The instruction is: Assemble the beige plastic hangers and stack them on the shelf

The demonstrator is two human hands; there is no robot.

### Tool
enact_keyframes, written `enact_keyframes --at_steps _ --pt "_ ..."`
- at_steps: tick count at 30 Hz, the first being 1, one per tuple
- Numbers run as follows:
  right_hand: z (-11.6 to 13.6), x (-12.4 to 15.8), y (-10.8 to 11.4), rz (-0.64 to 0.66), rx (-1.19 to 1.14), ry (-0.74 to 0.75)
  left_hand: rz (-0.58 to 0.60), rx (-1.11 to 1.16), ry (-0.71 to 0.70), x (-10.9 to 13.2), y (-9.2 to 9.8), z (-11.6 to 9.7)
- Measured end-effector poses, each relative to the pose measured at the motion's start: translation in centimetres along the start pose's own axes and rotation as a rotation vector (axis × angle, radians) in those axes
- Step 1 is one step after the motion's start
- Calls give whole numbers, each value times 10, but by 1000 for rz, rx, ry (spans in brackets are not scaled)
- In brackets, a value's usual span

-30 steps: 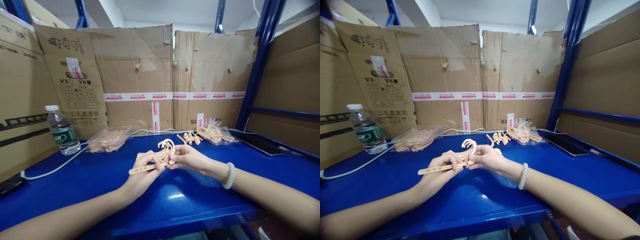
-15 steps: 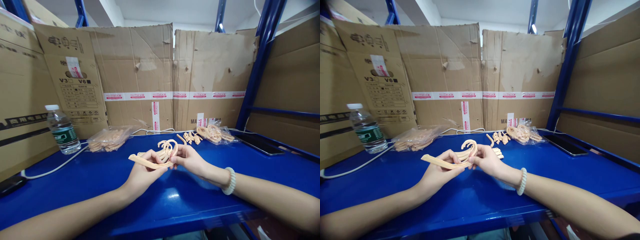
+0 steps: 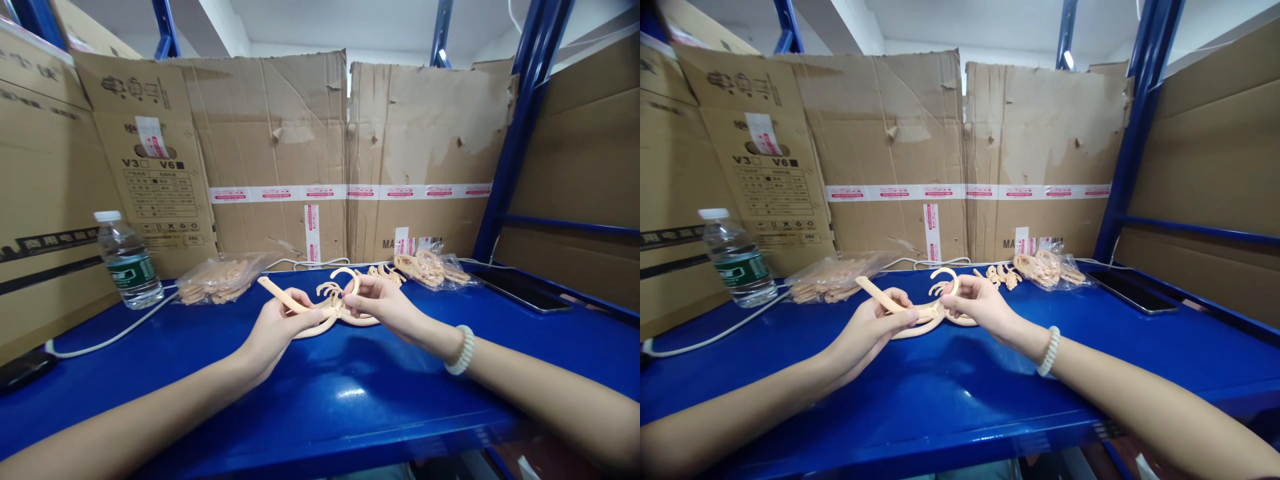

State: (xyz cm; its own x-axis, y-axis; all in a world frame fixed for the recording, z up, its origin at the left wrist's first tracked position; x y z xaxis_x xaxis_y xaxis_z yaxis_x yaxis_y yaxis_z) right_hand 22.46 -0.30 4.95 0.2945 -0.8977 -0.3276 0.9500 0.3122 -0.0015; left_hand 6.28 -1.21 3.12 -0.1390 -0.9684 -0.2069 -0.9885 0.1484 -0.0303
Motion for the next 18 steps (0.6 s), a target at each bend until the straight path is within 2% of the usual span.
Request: enact_keyframes --at_steps 7,10,12,14,16,18 --pt "-12 4 -14 94 11 -73 136 13 85 8 -18 8" --pt "-5 -6 -2 80 105 11 120 25 107 9 -18 12" --pt "7 -17 23 -15 286 164 85 66 152 9 -15 15" --pt "17 -26 49 -93 603 317 60 106 205 9 -14 19" --pt "15 -34 63 -39 1010 430 46 134 242 10 -13 21" --pt "1 -40 70 119 1261 475 37 143 265 11 -13 22"
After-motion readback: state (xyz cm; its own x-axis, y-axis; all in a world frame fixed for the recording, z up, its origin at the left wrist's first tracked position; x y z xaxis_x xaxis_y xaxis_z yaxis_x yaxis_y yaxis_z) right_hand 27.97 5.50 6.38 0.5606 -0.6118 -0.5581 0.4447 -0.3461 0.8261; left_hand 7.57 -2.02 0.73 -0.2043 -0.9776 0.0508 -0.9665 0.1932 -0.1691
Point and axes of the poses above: each hand's wrist, its own x-axis away from the middle knuckle, its own y-axis out of the back of the hand, z = x × y, the point moved 7 cm from there along -x, towards the middle knuckle, and after that the axes turned 4 degrees about -z, right-handed, at the moved point
